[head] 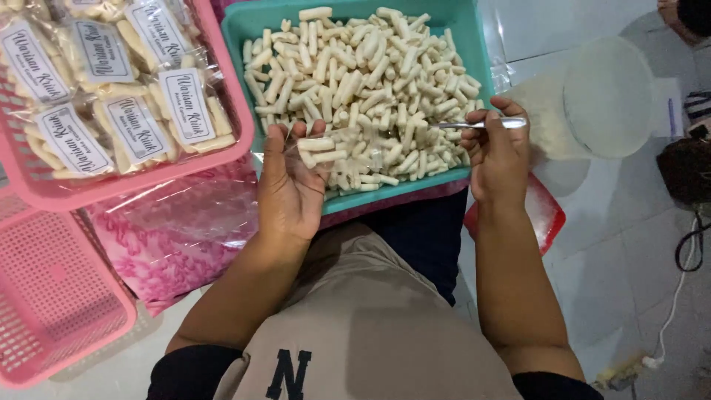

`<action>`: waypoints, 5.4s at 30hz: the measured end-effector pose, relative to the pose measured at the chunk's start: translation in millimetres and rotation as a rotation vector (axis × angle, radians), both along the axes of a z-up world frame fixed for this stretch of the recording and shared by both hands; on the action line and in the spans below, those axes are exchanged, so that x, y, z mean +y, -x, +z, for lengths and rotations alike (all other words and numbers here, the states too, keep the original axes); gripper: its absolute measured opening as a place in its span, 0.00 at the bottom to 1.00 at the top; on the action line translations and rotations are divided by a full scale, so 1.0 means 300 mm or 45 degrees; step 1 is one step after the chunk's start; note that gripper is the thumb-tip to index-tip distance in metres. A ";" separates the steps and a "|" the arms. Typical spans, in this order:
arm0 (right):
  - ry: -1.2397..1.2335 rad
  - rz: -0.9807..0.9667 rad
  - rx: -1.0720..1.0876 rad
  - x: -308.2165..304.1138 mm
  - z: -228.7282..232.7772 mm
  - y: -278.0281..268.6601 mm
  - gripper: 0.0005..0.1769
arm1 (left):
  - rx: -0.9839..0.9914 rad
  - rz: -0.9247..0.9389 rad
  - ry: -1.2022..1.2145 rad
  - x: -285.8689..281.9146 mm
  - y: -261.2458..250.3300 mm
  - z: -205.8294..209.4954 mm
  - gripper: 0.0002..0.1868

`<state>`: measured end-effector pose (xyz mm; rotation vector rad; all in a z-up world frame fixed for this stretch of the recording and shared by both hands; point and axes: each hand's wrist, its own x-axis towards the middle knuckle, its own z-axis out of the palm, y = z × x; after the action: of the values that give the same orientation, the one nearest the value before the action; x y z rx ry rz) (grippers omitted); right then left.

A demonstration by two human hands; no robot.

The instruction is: Manually packing small cylindrical snacks into clear plastic bags from a large tray on the floor.

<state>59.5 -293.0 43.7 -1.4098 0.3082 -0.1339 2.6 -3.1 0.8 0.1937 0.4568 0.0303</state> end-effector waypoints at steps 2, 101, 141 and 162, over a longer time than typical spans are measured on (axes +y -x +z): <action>-0.037 0.011 0.012 -0.034 -0.003 -0.009 0.10 | -0.011 0.022 0.017 -0.007 -0.002 0.008 0.09; 0.609 1.070 -0.827 0.195 0.256 0.076 0.05 | 0.026 -0.878 0.381 -0.024 -0.034 0.079 0.41; 0.575 0.923 -1.210 -0.017 0.220 0.011 0.12 | -0.105 -0.449 0.313 -0.089 -0.069 0.053 0.21; 0.604 0.473 -0.287 0.103 0.114 -0.163 0.25 | -0.044 -0.207 -0.377 0.029 -0.074 0.110 0.23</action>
<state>108.5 -262.2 77.8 -1.8769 -0.1892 -0.0597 24.8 5.6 33.7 0.5199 0.3993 -0.0583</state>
